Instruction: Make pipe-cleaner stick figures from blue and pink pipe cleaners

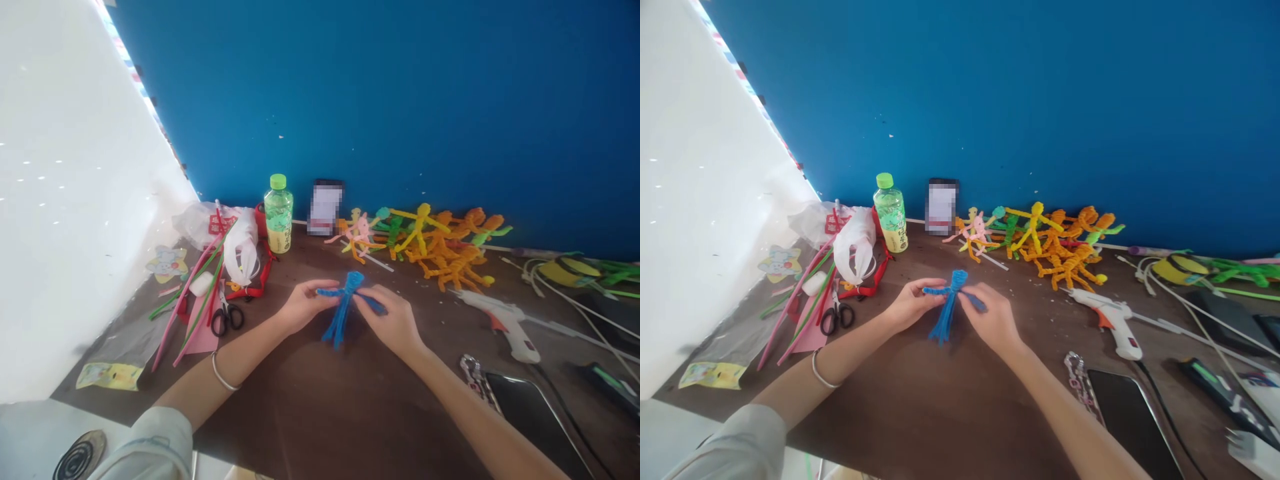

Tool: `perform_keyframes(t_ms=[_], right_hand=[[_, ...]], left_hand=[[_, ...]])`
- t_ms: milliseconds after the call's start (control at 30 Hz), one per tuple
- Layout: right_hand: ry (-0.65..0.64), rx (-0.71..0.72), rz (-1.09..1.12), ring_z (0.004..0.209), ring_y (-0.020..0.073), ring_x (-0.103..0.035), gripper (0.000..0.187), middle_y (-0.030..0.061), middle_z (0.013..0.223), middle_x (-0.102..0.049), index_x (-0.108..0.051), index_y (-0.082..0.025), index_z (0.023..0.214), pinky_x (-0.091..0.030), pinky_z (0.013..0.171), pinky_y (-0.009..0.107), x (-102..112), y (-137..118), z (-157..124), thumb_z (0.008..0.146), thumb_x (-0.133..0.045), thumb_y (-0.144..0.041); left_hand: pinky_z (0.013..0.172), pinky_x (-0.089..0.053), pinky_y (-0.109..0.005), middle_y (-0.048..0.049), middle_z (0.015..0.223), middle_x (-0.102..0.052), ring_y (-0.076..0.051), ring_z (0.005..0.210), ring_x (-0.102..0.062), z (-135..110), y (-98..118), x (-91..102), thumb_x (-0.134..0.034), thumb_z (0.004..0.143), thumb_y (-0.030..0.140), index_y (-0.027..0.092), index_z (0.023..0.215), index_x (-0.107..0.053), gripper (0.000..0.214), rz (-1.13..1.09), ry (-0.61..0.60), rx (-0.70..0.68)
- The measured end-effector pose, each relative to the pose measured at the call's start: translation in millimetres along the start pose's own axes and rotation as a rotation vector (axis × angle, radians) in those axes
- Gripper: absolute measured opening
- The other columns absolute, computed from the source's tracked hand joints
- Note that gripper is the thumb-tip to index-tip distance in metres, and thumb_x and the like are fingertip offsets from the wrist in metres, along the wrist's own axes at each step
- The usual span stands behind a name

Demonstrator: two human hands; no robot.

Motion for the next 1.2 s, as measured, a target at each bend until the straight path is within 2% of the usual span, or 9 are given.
perform_keyframes(t_ms=[100, 233, 433, 567, 667, 800, 867, 1033, 1200], right_hand=[[0.021, -0.118, 0.118, 0.067, 0.0153, -0.059, 0.011, 0.0024, 0.072, -0.063, -0.063, -0.020, 0.076, -0.047, 0.064, 0.026, -1.5, -2.4, -4.5, 0.079, -0.055, -0.028], [-0.011, -0.183, 0.183, 0.069, 0.0163, -0.060, 0.012, 0.0029, 0.074, -0.064, -0.064, -0.020, 0.074, -0.047, 0.065, 0.027, -5.4, -6.7, -7.6, 0.077, -0.056, -0.028], [-0.127, -0.149, 0.284, 0.070, 0.0156, -0.060, 0.012, 0.0023, 0.074, -0.063, -0.066, -0.021, 0.075, -0.047, 0.065, 0.027, -7.9, -9.5, -6.2, 0.078, -0.056, -0.027], [-0.154, -0.097, 0.343, 0.072, 0.0157, -0.060, 0.014, 0.0029, 0.076, -0.064, -0.066, -0.021, 0.073, -0.048, 0.068, 0.028, -7.0, -14.9, -4.9, 0.079, -0.055, -0.026], [-0.076, -0.200, 0.381, 0.072, 0.0168, -0.061, 0.012, 0.0035, 0.077, -0.065, -0.065, -0.020, 0.075, -0.049, 0.068, 0.030, -7.6, -15.5, -6.0, 0.076, -0.058, -0.030], [0.091, -0.517, 0.535, 0.061, 0.0162, -0.062, 0.023, 0.0038, 0.073, -0.065, -0.063, -0.017, 0.081, -0.053, 0.061, 0.031, -11.6, -11.0, -11.8, 0.069, -0.065, -0.037], [0.135, -0.615, 0.607, 0.058, 0.0161, -0.062, 0.026, 0.0029, 0.066, -0.064, -0.063, -0.016, 0.080, -0.054, 0.061, 0.032, -15.3, -9.7, -14.6, 0.068, -0.066, -0.039], [0.171, -0.677, 0.706, 0.058, 0.0162, -0.062, 0.026, 0.0015, 0.060, -0.063, -0.063, -0.016, 0.080, -0.054, 0.062, 0.033, -24.2, -3.6, -19.5, 0.067, -0.067, -0.039], [0.192, -0.665, 0.647, 0.058, 0.0166, -0.062, 0.026, 0.0024, 0.062, -0.064, -0.064, -0.016, 0.080, -0.054, 0.061, 0.033, -22.6, -4.3, -22.0, 0.068, -0.065, -0.039]], left_hand=[[0.079, -0.045, -0.031, -0.0032, 0.072, -0.067, -0.011, 0.067, -0.061, 0.9, -1.7, 2.9, -0.077, 0.054, 0.020, 0.013, 0.086, -0.068, 0.034, 0.029, 0.018, -0.016], [0.070, -0.045, -0.026, -0.0042, 0.078, -0.067, -0.009, 0.064, -0.058, 2.2, -2.7, 6.3, -0.075, 0.057, 0.029, 0.012, 0.080, -0.069, 0.029, 0.108, 0.033, -0.049], [0.076, -0.045, -0.030, -0.0038, 0.073, -0.066, -0.014, 0.074, -0.060, 3.0, -1.5, 5.7, -0.076, 0.055, 0.031, 0.012, 0.067, -0.066, 0.024, -0.014, -0.018, -0.004], [0.073, -0.045, -0.025, -0.0022, 0.069, -0.064, -0.011, 0.069, -0.059, 1.9, -2.5, 5.3, -0.075, 0.058, 0.031, 0.013, 0.073, -0.067, 0.025, -0.058, -0.043, 0.055], [0.073, -0.044, -0.025, -0.0023, 0.073, -0.064, -0.010, 0.070, -0.060, 1.5, -3.9, 5.0, -0.074, 0.060, 0.033, 0.014, 0.079, -0.066, 0.028, -0.077, -0.019, 0.070], [0.074, -0.045, -0.027, -0.0033, 0.081, -0.065, -0.012, 0.073, -0.061, -0.4, -6.4, 0.9, -0.070, 0.065, 0.036, 0.017, 0.090, -0.064, 0.032, -0.092, 0.017, 0.070], [0.076, -0.044, -0.029, -0.0042, 0.083, -0.066, -0.013, 0.075, -0.061, -2.5, -7.6, -2.9, -0.072, 0.063, 0.031, 0.017, 0.093, -0.064, 0.035, -0.059, -0.009, 0.073], [0.078, -0.044, -0.030, -0.0074, 0.081, -0.067, -0.016, 0.076, -0.062, -6.0, -7.2, -7.5, -0.072, 0.063, 0.027, 0.011, 0.086, -0.067, 0.028, 0.008, -0.065, 0.045], [0.074, -0.047, -0.029, -0.0064, 0.082, -0.067, -0.015, 0.075, -0.063, -3.7, -8.4, -3.7, -0.071, 0.065, 0.027, 0.015, 0.096, -0.064, 0.034, -0.048, -0.022, 0.028]])
Point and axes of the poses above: each hand's wrist, its own z-axis towards the middle knuckle, its own x-axis out of the back of the hand, y = z × x, the point moved 3 cm from there along z, towards the middle knuckle
